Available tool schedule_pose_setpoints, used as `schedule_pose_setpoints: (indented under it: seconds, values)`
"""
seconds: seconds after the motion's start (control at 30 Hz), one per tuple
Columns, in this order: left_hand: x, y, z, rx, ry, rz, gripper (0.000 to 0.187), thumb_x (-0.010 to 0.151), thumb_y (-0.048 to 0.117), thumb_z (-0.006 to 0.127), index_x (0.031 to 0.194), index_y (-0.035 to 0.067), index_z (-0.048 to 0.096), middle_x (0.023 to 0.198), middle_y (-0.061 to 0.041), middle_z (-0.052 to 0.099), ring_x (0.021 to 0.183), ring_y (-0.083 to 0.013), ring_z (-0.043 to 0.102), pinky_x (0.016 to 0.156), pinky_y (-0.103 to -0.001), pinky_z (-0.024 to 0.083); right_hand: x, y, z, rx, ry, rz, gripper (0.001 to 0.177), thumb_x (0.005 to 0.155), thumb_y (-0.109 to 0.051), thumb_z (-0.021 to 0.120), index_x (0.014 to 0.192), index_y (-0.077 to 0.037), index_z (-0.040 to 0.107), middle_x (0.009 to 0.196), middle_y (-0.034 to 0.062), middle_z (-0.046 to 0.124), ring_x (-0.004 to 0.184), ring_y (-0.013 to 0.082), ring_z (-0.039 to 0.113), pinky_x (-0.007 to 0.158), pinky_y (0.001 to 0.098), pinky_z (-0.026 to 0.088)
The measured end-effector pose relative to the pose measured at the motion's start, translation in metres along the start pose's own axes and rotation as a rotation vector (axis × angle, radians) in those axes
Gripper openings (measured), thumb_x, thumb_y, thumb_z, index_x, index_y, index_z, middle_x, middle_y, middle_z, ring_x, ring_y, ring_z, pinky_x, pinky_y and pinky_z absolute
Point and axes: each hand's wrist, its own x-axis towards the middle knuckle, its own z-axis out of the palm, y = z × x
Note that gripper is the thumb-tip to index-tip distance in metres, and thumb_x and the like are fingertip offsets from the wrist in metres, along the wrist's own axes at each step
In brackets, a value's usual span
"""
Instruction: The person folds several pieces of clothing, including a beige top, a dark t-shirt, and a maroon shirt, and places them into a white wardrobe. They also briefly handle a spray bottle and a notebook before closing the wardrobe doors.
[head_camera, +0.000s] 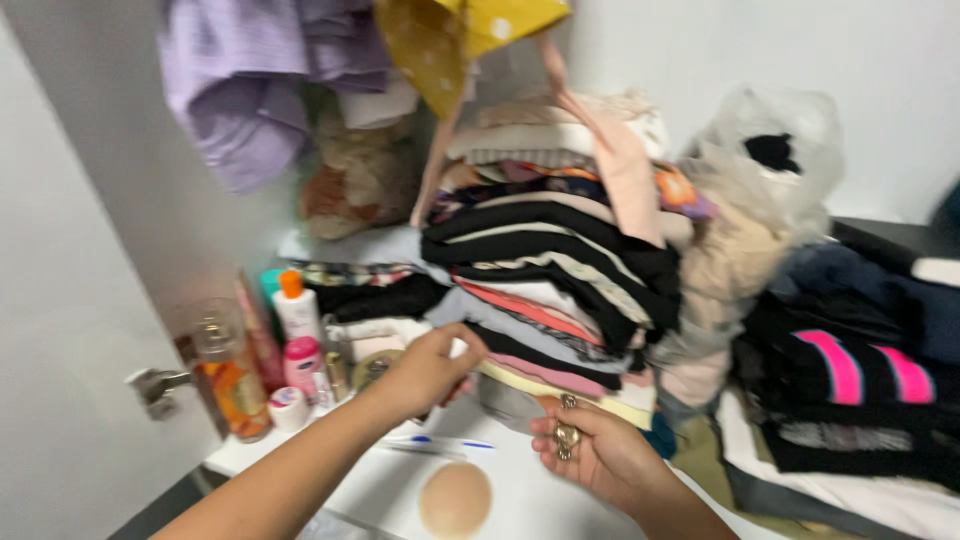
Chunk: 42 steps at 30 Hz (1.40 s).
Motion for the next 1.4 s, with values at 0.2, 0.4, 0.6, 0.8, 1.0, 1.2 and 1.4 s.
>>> schedule_pose_setpoints:
  seconds: [0.2,0.4,0.6,0.8,1.0,1.2,1.4]
  values:
    - [-0.039,-0.05,-0.087,0.644,0.254,0.049,0.02,0.085,0.027,0.073,0.093,0.008,0.073,0.069,-0.015,0.069,0.068,-0.032,0.074,0.067,-0.045,0.057,0.067,0.035,0.039,-0.626,-0.043,-0.185,0.032,0.1,-0.027,0.071,0.082,-0.003,0.058,0.059,0.0001,0.05,0.053,0.014,0.046,0.048,0.0305,0.039]
    - [-0.067,-0.121,-0.108,1.127,0.144,-0.035,0.014,0.081,0.016,0.072,0.093,0.01,0.073,0.094,-0.015,0.073,0.088,-0.0344,0.072,0.077,-0.048,0.058,0.095,0.074,0.1,-1.633,0.017,-0.559,0.029,0.084,-0.036,0.073,0.101,-0.012,0.074,0.076,0.0079,0.074,0.071,0.0266,0.071,0.066,0.0393,0.053]
    - [-0.068,-0.159,-0.122,1.315,0.025,-0.04,0.022,0.09,0.009,0.061,0.108,0.015,0.071,0.117,-0.016,0.065,0.092,-0.0333,0.072,0.074,-0.046,0.059,0.104,0.091,0.146,-1.839,-0.005,-0.516,0.037,0.082,-0.044,0.076,0.105,-0.014,0.07,0.082,0.01,0.074,0.081,0.0318,0.071,0.073,0.0444,0.055]
    - [-0.079,-0.162,-0.143,1.232,-0.058,0.159,0.026,0.087,0.01,0.059,0.109,0.017,0.072,0.119,-0.011,0.064,0.091,-0.0316,0.071,0.075,-0.044,0.058,0.124,0.107,0.147,-1.859,0.049,-0.697,0.029,0.082,-0.035,0.074,0.098,-0.011,0.071,0.075,0.0105,0.072,0.074,0.0329,0.071,0.065,0.0444,0.055]
    - [-0.088,-0.158,-0.143,1.337,-0.189,0.176,0.021,0.094,0.018,0.06,0.109,0.005,0.066,0.104,-0.013,0.069,0.087,-0.0322,0.071,0.074,-0.045,0.058,0.132,0.128,0.16,-1.905,0.121,-0.823,0.034,0.083,-0.033,0.073,0.106,-0.008,0.068,0.064,0.0106,0.07,0.062,0.0319,0.071,0.057,0.0444,0.055]
    - [-0.106,-0.138,-0.132,1.446,-0.013,0.276,0.024,0.087,0.007,0.061,0.109,-0.002,0.062,0.099,-0.015,0.067,0.076,-0.031,0.073,0.063,-0.041,0.06,0.112,0.122,0.194,-1.731,0.149,-0.925,0.038,0.081,-0.032,0.075,0.11,-0.01,0.066,0.067,0.0112,0.07,0.058,0.0338,0.07,0.054,0.046,0.054]
    - [-0.111,-0.101,-0.149,0.933,0.399,0.403,0.024,0.081,0.016,0.073,0.101,0.006,0.065,0.094,-0.01,0.069,0.074,-0.0345,0.071,0.064,-0.045,0.056,0.089,0.095,0.239,-1.294,0.065,-0.866,0.032,0.084,-0.032,0.075,0.113,-0.021,0.073,0.071,0.01,0.071,0.06,0.0302,0.071,0.056,0.043,0.055]
